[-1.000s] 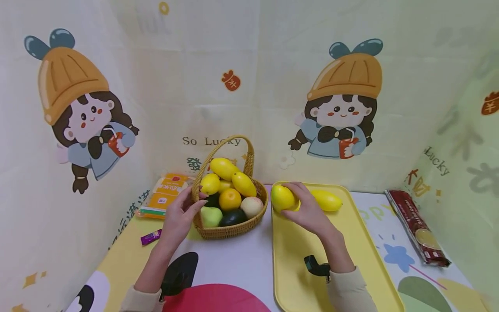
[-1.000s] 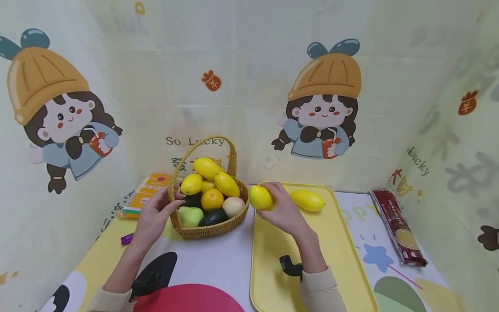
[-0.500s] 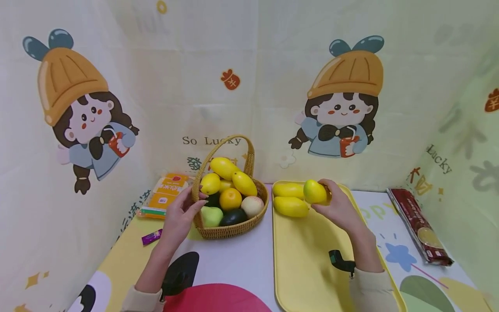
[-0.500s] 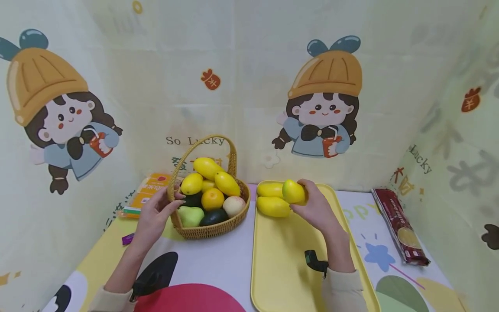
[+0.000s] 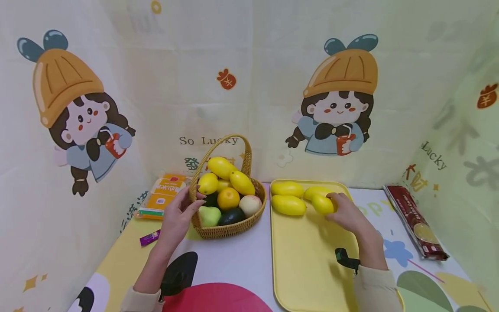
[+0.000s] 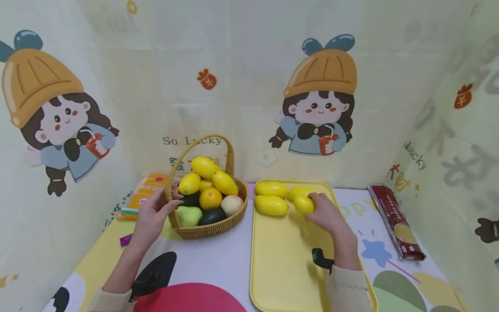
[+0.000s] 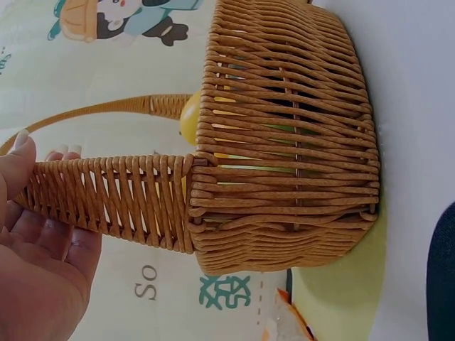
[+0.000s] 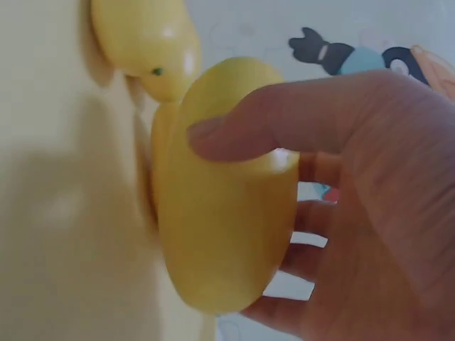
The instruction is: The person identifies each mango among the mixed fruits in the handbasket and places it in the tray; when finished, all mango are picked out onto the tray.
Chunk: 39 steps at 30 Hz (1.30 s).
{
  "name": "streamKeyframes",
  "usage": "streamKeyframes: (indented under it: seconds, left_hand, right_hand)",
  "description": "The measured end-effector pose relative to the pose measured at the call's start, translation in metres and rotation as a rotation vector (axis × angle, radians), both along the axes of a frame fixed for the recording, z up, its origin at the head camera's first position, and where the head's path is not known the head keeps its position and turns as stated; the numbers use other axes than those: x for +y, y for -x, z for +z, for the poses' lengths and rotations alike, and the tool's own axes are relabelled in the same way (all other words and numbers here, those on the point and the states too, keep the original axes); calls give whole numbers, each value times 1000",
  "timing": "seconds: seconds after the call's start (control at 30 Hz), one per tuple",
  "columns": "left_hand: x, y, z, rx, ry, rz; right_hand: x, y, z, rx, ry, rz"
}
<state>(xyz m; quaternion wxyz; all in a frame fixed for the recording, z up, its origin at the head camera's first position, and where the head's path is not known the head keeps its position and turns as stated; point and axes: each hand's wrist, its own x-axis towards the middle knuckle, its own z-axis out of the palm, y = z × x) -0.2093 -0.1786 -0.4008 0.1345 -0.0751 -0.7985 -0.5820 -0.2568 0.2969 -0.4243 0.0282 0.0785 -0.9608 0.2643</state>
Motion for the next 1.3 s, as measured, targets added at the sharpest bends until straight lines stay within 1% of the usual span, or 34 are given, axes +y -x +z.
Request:
streamKeyframes:
  seconds: [0.1,0.2,0.33,0.43,0.53,0.63,0.7,0.83,1.0,1.1,1.3]
  left_hand:
    - [1,0,1,-7,12,9]
    - [2,0,1,-10,17,10]
    - [2,1,1,-8,16,7]
    - [2,0,1,-5,15,3]
    - [1,0,1,-7,9,1]
    - [1,0,1,-11,1,-3]
    - [0,0,1,-10,-4,-6]
    - [1,0,1,-5,-9,-10]
    - [2,2,1,-4,1,-10]
    - [1,2,1,-9,0,-9]
    - [1,1,2,-21,-6,-6]
  right_hand:
    - [1,3,-9,-12,-23,-24]
    - [3,5,-16,12,-50,-46]
    - [4,7,-25,19,-62,-55]
    - [2,8,-28,32,-42,-37]
    - [1,9,-30,84,-27,-3]
    - [0,9,-29,110,-15,25]
    - [0,9,-30,118,-12,28]
    - [0,10,-30,132,-7,12]
    - [0,9,-28,116,-3,-11]
    - [0,8,-25,113,-2,-14]
    - [-3,6,-14,156,-13,-6]
